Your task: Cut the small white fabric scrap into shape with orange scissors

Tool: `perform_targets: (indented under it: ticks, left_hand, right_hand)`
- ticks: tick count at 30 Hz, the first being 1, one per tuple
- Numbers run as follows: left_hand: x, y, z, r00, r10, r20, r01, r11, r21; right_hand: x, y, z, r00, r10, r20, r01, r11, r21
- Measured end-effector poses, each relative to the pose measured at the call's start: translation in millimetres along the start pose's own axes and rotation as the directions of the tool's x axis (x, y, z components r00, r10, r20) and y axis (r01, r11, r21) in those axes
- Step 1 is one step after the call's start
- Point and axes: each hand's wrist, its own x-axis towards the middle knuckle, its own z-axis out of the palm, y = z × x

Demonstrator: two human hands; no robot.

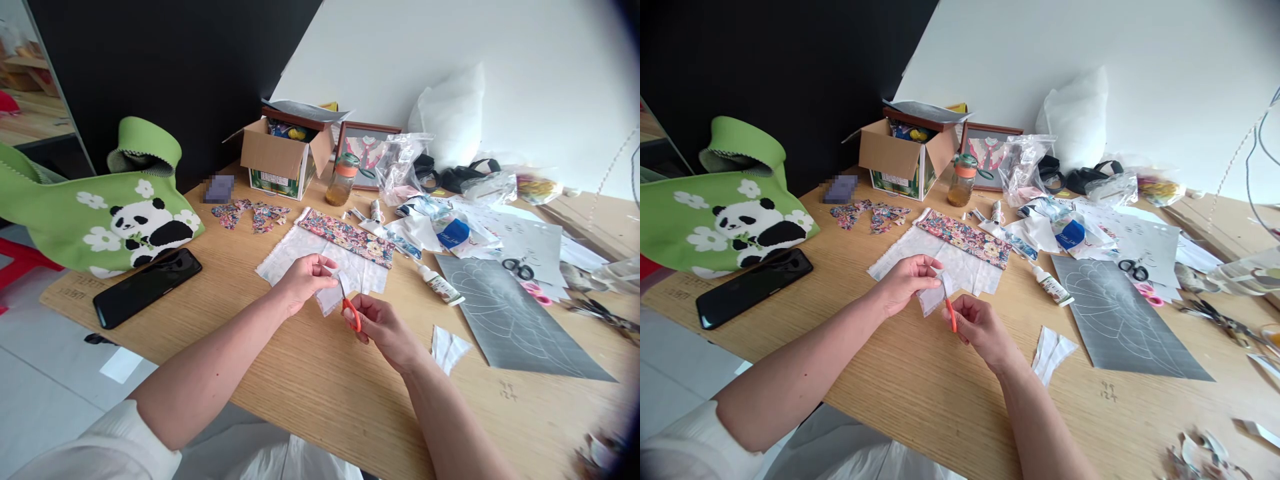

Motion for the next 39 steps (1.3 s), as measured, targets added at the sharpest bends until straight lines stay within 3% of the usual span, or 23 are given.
perform_targets:
  ticks: [28,39]
  left_hand:
    - [0.3,0.1,-2.0,1.000,-0.004,0.018,0.003,1.000,0.023]
    - [0.9,0.2,-0.4,1.000,-0.005,-0.029,0.006,1.000,0.020]
  right_hand:
    - [-0.4,-0.1,0.1,1.000,-0.004,-0.009,0.004,1.000,0.000]
    - [0.4,0.8,-0.1,1.000,-0.002,-0.013,0.002,1.000,0.008]
